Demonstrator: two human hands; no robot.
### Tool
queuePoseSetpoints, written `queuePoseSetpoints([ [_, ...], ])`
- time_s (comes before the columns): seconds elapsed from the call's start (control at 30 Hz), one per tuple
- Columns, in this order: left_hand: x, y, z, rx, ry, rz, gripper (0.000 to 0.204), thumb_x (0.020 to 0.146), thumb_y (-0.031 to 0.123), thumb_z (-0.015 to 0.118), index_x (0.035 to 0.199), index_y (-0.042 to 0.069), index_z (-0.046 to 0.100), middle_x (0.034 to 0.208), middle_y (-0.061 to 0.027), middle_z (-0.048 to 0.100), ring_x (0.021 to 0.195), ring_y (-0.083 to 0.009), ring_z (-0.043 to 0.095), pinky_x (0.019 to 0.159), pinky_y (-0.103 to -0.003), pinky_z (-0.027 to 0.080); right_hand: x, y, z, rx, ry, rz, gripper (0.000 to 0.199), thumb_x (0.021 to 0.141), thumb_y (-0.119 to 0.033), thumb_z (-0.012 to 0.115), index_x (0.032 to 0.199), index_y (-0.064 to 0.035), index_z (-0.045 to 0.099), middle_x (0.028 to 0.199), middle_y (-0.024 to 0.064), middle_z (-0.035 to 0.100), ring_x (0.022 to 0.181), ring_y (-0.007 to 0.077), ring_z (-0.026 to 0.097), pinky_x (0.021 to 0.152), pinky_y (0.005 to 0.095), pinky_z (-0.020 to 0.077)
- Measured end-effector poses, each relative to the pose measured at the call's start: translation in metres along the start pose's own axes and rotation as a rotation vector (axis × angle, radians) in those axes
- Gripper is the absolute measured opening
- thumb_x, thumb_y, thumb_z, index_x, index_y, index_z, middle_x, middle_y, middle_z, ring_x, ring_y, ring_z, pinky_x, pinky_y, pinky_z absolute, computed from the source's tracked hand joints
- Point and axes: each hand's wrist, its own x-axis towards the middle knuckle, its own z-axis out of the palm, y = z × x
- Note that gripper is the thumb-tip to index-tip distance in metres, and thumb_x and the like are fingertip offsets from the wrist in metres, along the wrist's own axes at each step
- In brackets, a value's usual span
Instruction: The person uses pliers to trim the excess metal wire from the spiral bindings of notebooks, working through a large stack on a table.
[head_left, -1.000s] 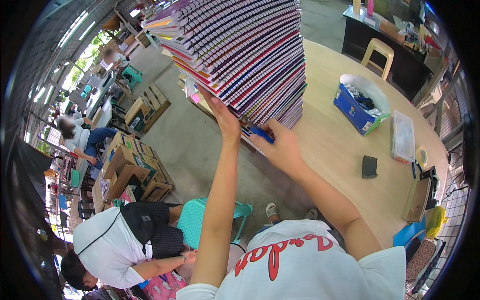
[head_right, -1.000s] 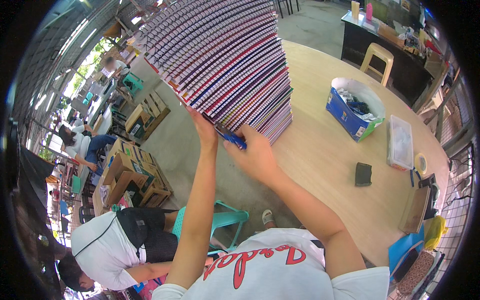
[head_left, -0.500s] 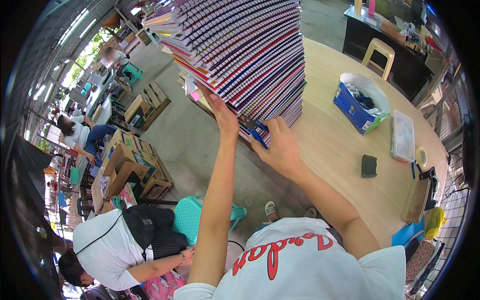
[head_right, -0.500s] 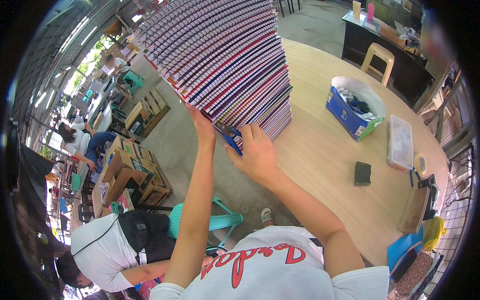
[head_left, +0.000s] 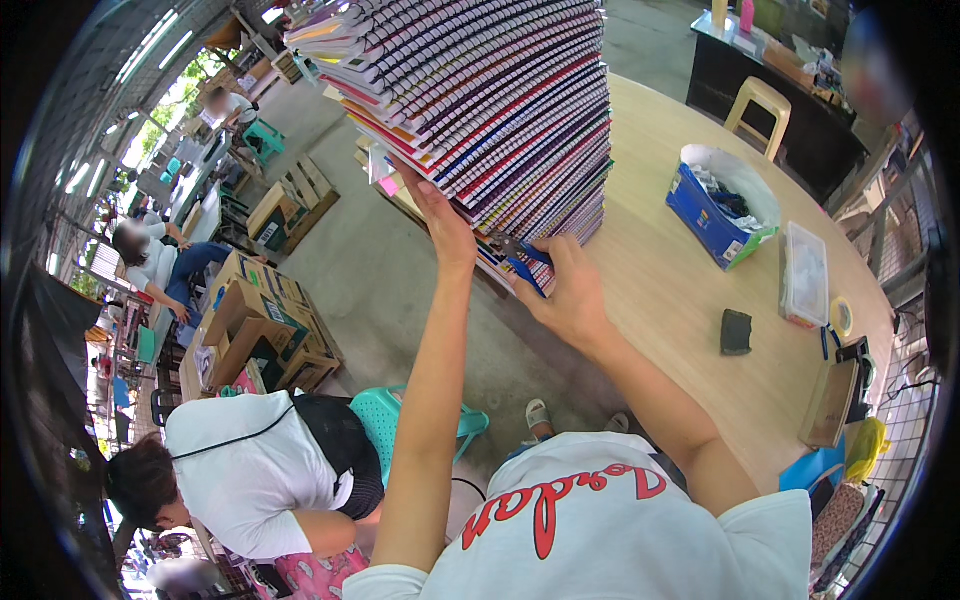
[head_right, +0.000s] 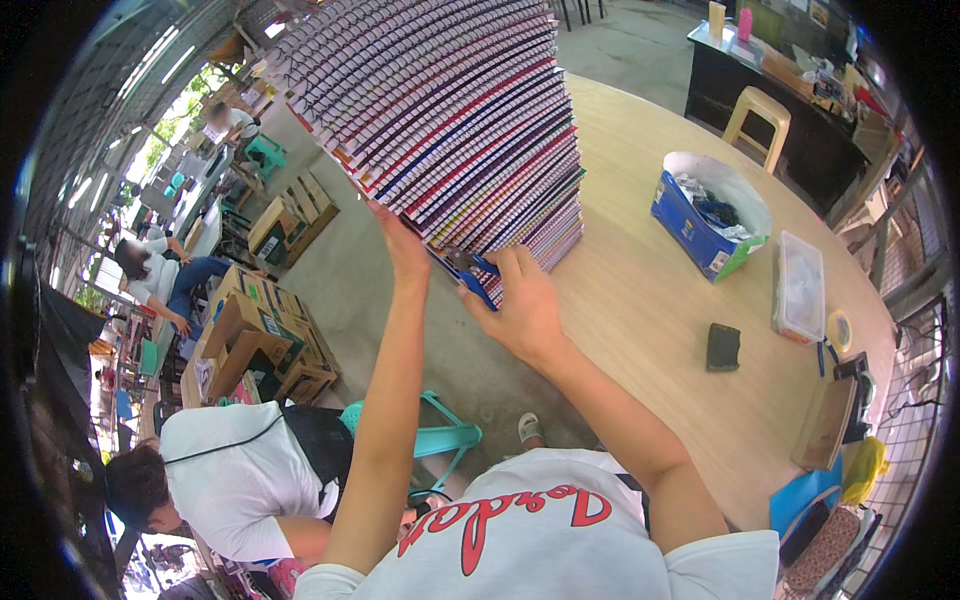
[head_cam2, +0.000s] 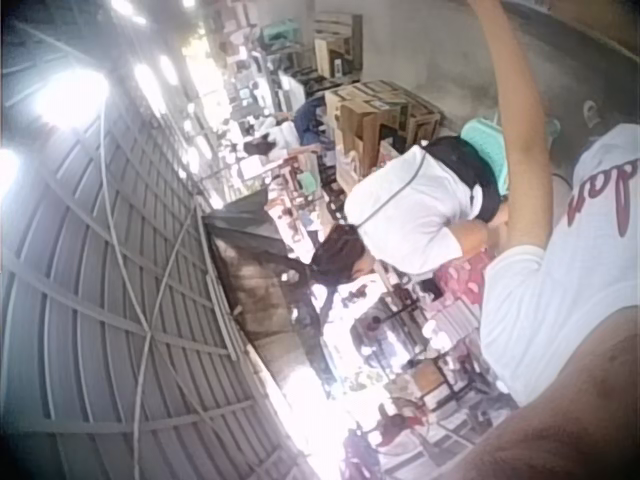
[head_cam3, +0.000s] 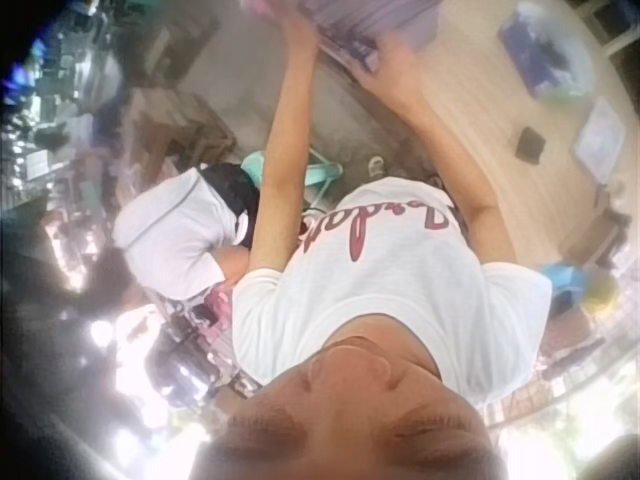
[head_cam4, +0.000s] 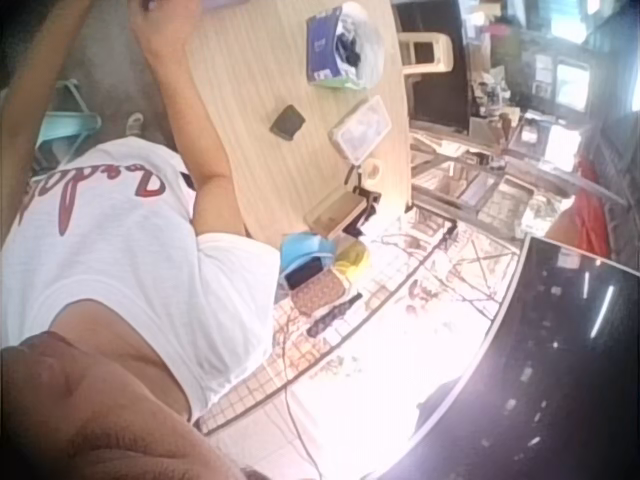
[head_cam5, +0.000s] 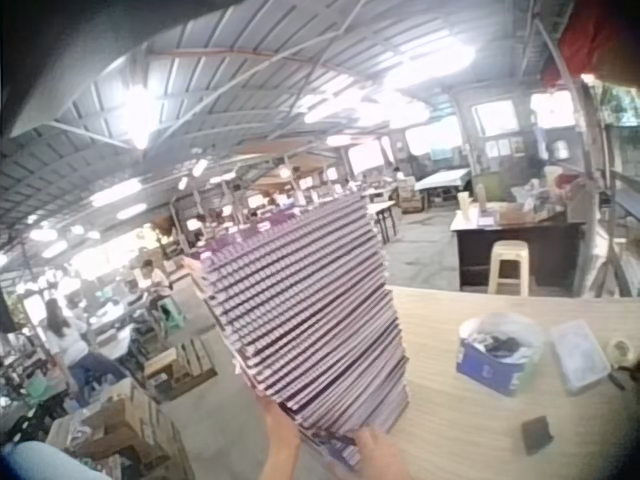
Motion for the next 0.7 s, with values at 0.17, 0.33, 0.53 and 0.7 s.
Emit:
queuePoseSetpoints([
  [0.17,-0.001,-0.005,-0.004,-0.047,0.002,-0.020,0.071,0.103,0.056,0.017,0.149,0.002,0.025,0.147,-0.0109,0.040,0.132,-0.0228,0.042,0.112,-0.037,0.032,0.001,-0.002,0.005,-0.069,0.000,-0.024,0.039,0.077,-0.025,0.076,0.100,0.0010,0.058,0.088,0.0154,0.060,0.081,0.0304,0.062,0.070,0.0411,0.0490],
  [0.33,0.000,-0.002,0.001,-0.016,-0.004,0.004,0.072,0.102,0.057,0.018,0.147,0.001,0.028,0.144,-0.0112,0.043,0.131,-0.0223,0.043,0.111,-0.037,0.033,0.018,0.027,-0.002,1.240,-0.564,0.960,0.029,0.088,-0.025,0.067,0.096,0.0019,0.059,0.075,0.0076,0.064,0.063,0.0132,0.060,0.058,0.0283,0.0463],
  [0.53,0.001,0.002,0.003,-0.041,-0.013,0.001,0.074,0.101,0.059,0.019,0.147,0.002,0.028,0.145,-0.0112,0.042,0.131,-0.0227,0.043,0.111,-0.037,0.033,0.000,0.004,-0.003,0.205,-0.051,0.175,0.041,0.078,-0.031,0.076,0.097,0.0021,0.059,0.084,0.0137,0.060,0.075,0.0261,0.062,0.067,0.0408,0.0491],
  [0.7,0.001,-0.006,-0.006,-0.017,0.014,-0.016,0.075,0.101,0.061,0.020,0.148,0.003,0.028,0.146,-0.0105,0.042,0.131,-0.0222,0.043,0.111,-0.037,0.033,-0.006,0.006,0.006,-0.060,-0.014,-0.018,0.045,0.074,-0.026,0.076,0.104,0.0014,0.056,0.094,0.0170,0.057,0.080,0.0349,0.059,0.069,0.0419,0.0489],
])
